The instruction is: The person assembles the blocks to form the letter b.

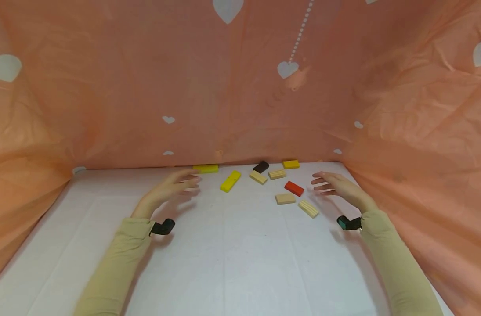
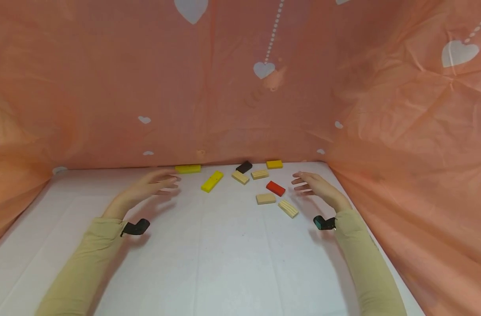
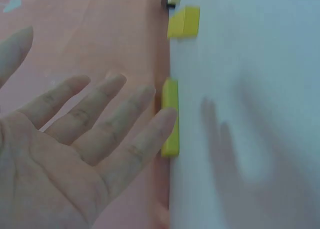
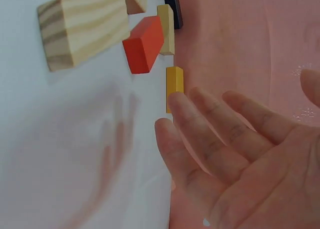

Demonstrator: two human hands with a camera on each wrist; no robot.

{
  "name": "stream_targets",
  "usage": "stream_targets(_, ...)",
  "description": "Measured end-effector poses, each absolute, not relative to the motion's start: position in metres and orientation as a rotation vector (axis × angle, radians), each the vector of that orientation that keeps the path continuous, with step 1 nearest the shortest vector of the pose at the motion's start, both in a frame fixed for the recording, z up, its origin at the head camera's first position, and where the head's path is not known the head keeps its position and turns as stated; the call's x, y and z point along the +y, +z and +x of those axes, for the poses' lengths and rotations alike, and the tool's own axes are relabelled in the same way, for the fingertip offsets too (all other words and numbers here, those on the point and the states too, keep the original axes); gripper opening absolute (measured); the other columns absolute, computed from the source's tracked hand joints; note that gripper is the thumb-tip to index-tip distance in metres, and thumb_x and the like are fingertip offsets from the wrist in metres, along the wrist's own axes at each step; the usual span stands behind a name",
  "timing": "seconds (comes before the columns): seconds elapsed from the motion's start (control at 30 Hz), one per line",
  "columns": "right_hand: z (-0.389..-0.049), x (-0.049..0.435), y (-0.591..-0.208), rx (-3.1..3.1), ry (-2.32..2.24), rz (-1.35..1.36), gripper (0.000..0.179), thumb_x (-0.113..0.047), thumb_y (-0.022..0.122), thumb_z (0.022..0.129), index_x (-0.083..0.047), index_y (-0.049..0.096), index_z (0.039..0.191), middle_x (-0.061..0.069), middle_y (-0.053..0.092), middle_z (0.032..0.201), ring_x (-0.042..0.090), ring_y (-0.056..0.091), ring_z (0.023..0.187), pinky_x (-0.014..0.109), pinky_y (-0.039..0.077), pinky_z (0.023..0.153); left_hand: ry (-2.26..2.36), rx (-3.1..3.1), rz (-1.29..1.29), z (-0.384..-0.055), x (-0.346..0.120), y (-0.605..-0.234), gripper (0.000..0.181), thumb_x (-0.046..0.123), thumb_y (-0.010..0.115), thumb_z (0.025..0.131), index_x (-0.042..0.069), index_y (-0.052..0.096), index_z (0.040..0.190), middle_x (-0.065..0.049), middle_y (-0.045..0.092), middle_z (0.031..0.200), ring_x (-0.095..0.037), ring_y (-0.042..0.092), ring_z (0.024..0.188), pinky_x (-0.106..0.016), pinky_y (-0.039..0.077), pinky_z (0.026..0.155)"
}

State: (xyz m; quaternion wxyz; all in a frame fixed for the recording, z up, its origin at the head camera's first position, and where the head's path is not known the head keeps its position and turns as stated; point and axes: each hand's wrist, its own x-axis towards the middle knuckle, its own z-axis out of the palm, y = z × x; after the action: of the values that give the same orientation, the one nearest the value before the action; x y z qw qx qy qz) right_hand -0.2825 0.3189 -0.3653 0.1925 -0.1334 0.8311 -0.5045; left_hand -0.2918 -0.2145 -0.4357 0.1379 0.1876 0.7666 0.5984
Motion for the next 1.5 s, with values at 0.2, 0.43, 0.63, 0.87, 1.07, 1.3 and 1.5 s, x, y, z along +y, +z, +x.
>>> stream_targets(0.2, -0.273, 0.320, -0.367, 2.283, -1.432, -0.364, 0.058, -0.036, 0.034, 0.105, 0.008, 0.029, 0.143, 0.033, 0.041, 0.137, 0.047, 0.046, 0.122, 0.058, 0.037, 0.102, 1.758, 1.984, 0.546, -0.290, -0.182, -0.436, 0.061, 0.034, 0.062, 0.094, 0.015, 0.037, 0.146, -0.008, 0.044, 0.142, -0.029, 0.055, 0.118, -0.042, 0.046, 0.100)
stream_targets(0.43, -0.266, 0.325, -0.372, 2.269, -1.404, -0.334, 0.058, -0.036, 0.034, 0.105, 0.007, 0.028, 0.144, 0.031, 0.042, 0.138, 0.045, 0.046, 0.122, 0.055, 0.042, 0.100, 1.769, 1.846, 0.604, -0.278, -0.132, -0.422, 0.061, 0.029, 0.059, 0.095, 0.004, 0.033, 0.145, -0.023, 0.043, 0.140, -0.036, 0.053, 0.118, -0.045, 0.046, 0.099)
stream_targets(0.63, -0.260, 0.327, -0.379, 2.242, -1.396, -0.312, 0.057, -0.036, 0.035, 0.105, 0.005, 0.027, 0.145, 0.028, 0.042, 0.139, 0.041, 0.048, 0.122, 0.051, 0.045, 0.098, 1.774, 1.801, 0.557, -0.269, -0.096, -0.410, 0.053, 0.015, 0.055, 0.098, -0.002, 0.034, 0.144, -0.023, 0.041, 0.143, -0.041, 0.050, 0.120, -0.048, 0.041, 0.103)
stream_targets(0.87, -0.255, 0.328, -0.379, 2.239, -1.393, -0.364, 0.056, -0.032, 0.035, 0.106, 0.006, 0.027, 0.145, 0.030, 0.042, 0.138, 0.043, 0.046, 0.123, 0.049, 0.047, 0.097, 1.775, 1.796, 0.499, -0.274, -0.067, -0.414, 0.049, 0.014, 0.058, 0.096, 0.000, 0.041, 0.140, -0.019, 0.048, 0.137, -0.038, 0.053, 0.117, -0.042, 0.047, 0.098)
stream_targets(1.07, -0.251, 0.330, -0.381, 2.219, -1.367, -0.365, 0.056, -0.034, 0.034, 0.106, 0.007, 0.028, 0.145, 0.030, 0.043, 0.137, 0.042, 0.048, 0.121, 0.046, 0.048, 0.096, 1.714, 1.838, 0.438, -0.272, -0.041, -0.412, 0.051, 0.023, 0.062, 0.094, 0.002, 0.046, 0.137, -0.017, 0.053, 0.131, -0.034, 0.057, 0.111, -0.038, 0.050, 0.095)
stream_targets(1.3, -0.252, 0.333, -0.387, 2.220, -1.351, -0.391, 0.055, -0.033, 0.033, 0.106, 0.007, 0.029, 0.144, 0.030, 0.044, 0.137, 0.039, 0.050, 0.120, 0.042, 0.050, 0.095, 1.619, 1.898, 0.460, -0.273, -0.016, -0.416, 0.054, 0.032, 0.062, 0.095, 0.004, 0.045, 0.138, -0.013, 0.055, 0.132, -0.026, 0.057, 0.112, -0.036, 0.051, 0.094)
stream_targets(1.5, -0.251, 0.331, -0.388, 2.231, -1.308, -0.438, 0.052, -0.029, 0.034, 0.106, 0.008, 0.030, 0.143, 0.030, 0.044, 0.137, 0.039, 0.049, 0.121, 0.045, 0.048, 0.097, 1.658, 1.884, 0.395, -0.281, -0.005, -0.420, 0.048, 0.033, 0.061, 0.095, 0.005, 0.050, 0.133, -0.011, 0.056, 0.128, -0.025, 0.061, 0.107, -0.033, 0.053, 0.090)
